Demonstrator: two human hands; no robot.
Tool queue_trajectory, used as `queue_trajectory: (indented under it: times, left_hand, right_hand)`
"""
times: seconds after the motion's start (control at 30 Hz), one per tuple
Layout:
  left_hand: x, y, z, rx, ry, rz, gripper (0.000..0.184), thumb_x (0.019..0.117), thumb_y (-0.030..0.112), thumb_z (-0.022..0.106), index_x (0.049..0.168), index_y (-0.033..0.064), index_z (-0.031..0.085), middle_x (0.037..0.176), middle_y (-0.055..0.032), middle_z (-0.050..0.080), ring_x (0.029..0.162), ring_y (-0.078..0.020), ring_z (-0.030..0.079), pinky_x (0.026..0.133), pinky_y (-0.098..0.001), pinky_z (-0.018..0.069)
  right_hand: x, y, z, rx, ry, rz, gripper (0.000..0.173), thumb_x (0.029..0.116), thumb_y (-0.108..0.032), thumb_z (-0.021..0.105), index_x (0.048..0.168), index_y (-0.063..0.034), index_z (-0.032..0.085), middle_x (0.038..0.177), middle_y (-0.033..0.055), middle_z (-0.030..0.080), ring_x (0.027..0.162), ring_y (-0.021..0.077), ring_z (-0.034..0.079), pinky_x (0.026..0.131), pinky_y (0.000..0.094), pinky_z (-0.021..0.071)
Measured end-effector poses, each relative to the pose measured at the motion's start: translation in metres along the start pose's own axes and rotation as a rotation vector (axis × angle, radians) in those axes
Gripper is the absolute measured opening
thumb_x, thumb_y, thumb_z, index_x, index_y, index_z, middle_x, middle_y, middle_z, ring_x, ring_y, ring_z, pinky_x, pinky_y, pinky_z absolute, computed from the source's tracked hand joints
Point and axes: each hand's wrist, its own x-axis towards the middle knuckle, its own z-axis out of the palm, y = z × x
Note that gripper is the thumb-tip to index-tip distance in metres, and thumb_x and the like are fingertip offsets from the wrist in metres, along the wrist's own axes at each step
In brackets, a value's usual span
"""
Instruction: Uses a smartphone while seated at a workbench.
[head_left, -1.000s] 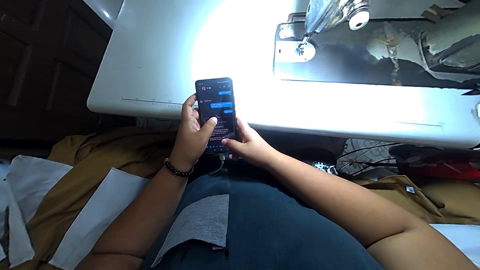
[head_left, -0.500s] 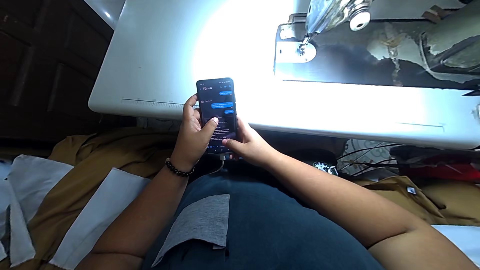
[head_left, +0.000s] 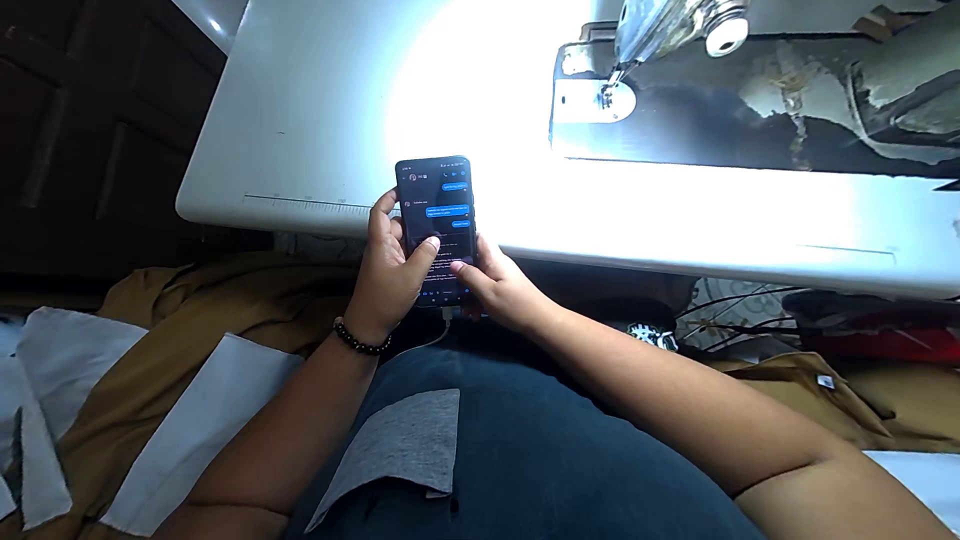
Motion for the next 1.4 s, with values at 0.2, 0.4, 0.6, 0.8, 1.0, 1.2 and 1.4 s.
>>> queue_trajectory:
  times: [0.2, 0.4, 0.6, 0.8, 1.0, 1.2, 1.4]
  left_hand:
    - [0.0008, 0.0011, 0.0004, 0.009, -0.001, -0.003, 0.071, 0.0997, -0.006, 0.053, 0.158, 0.0156, 0.018, 0.135, -0.0092, 0.06, 0.11, -0.0171, 0.071, 0.091, -0.0345, 0.061]
    - [0.0021, 0.002, -0.0001, 0.003, -0.009, 0.004, 0.071, 0.0983, -0.007, 0.053, 0.157, 0.0161, 0.019, 0.135, -0.0092, 0.061, 0.11, -0.0168, 0.07, 0.091, -0.0345, 0.0606]
    - [0.0022, 0.0008, -0.0003, 0.024, -0.001, 0.011, 0.076, 0.0952, -0.008, 0.058, 0.156, 0.0164, 0.02, 0.135, -0.0096, 0.06, 0.109, -0.017, 0.07, 0.09, -0.0341, 0.061]
    - [0.0016, -0.0023, 0.0003, 0.06, -0.002, 0.009, 0.091, 0.086, -0.01, 0.068, 0.157, 0.0179, 0.018, 0.133, -0.0099, 0.061, 0.109, -0.0192, 0.071, 0.088, -0.036, 0.0619]
    - [0.0008, -0.0041, 0.0005, 0.05, -0.005, 0.018, 0.084, 0.0924, -0.006, 0.064, 0.158, 0.0169, 0.017, 0.135, -0.0104, 0.059, 0.111, -0.018, 0.07, 0.09, -0.0352, 0.0612]
    - [-0.0001, -0.0002, 0.0006, -0.035, -0.014, -0.007, 0.06, 0.1068, 0.008, 0.04, 0.16, 0.0172, 0.015, 0.138, -0.0084, 0.055, 0.114, -0.0144, 0.067, 0.093, -0.0347, 0.0589]
    - [0.0009, 0.0022, 0.0022, -0.04, -0.017, -0.008, 0.063, 0.1058, 0.006, 0.044, 0.16, 0.0172, 0.014, 0.141, -0.0089, 0.055, 0.115, -0.0148, 0.067, 0.094, -0.0344, 0.0587]
  right_hand:
    - [-0.0001, -0.002, -0.0002, 0.002, 0.005, 0.003, 0.028, 0.11, -0.02, 0.046, 0.137, -0.0107, 0.041, 0.087, 0.0087, 0.068, 0.057, 0.013, 0.066, 0.052, 0.026, 0.0568]
    - [-0.0007, -0.0028, -0.001, 0.051, -0.022, 0.002, 0.034, 0.108, -0.018, 0.051, 0.14, -0.0128, 0.04, 0.093, 0.0087, 0.069, 0.059, 0.0124, 0.066, 0.054, 0.0254, 0.0571]
    - [-0.001, -0.004, -0.0003, 0.03, -0.028, 0.003, 0.041, 0.1047, -0.016, 0.057, 0.141, -0.0131, 0.039, 0.094, 0.0085, 0.069, 0.06, 0.0124, 0.066, 0.055, 0.025, 0.057]
    - [-0.0004, -0.0013, -0.0001, 0.005, -0.026, -0.001, 0.044, 0.1036, -0.016, 0.058, 0.142, -0.0133, 0.038, 0.092, 0.0085, 0.069, 0.061, 0.0125, 0.066, 0.056, 0.0257, 0.0576]
    - [-0.0005, -0.0002, -0.0007, 0.014, -0.032, -0.006, 0.043, 0.1033, -0.015, 0.059, 0.142, -0.013, 0.038, 0.092, 0.0084, 0.069, 0.06, 0.0123, 0.066, 0.055, 0.0253, 0.0577]
    - [-0.0008, -0.0002, -0.0019, -0.002, -0.041, -0.014, 0.05, 0.1015, -0.013, 0.062, 0.144, -0.0134, 0.036, 0.093, 0.0079, 0.069, 0.06, 0.0115, 0.066, 0.056, 0.0252, 0.0577]
    - [-0.0007, -0.0012, -0.0016, -0.024, -0.038, -0.026, 0.059, 0.0965, -0.008, 0.067, 0.146, -0.0117, 0.034, 0.093, 0.0086, 0.069, 0.06, 0.0115, 0.066, 0.057, 0.0257, 0.0584]
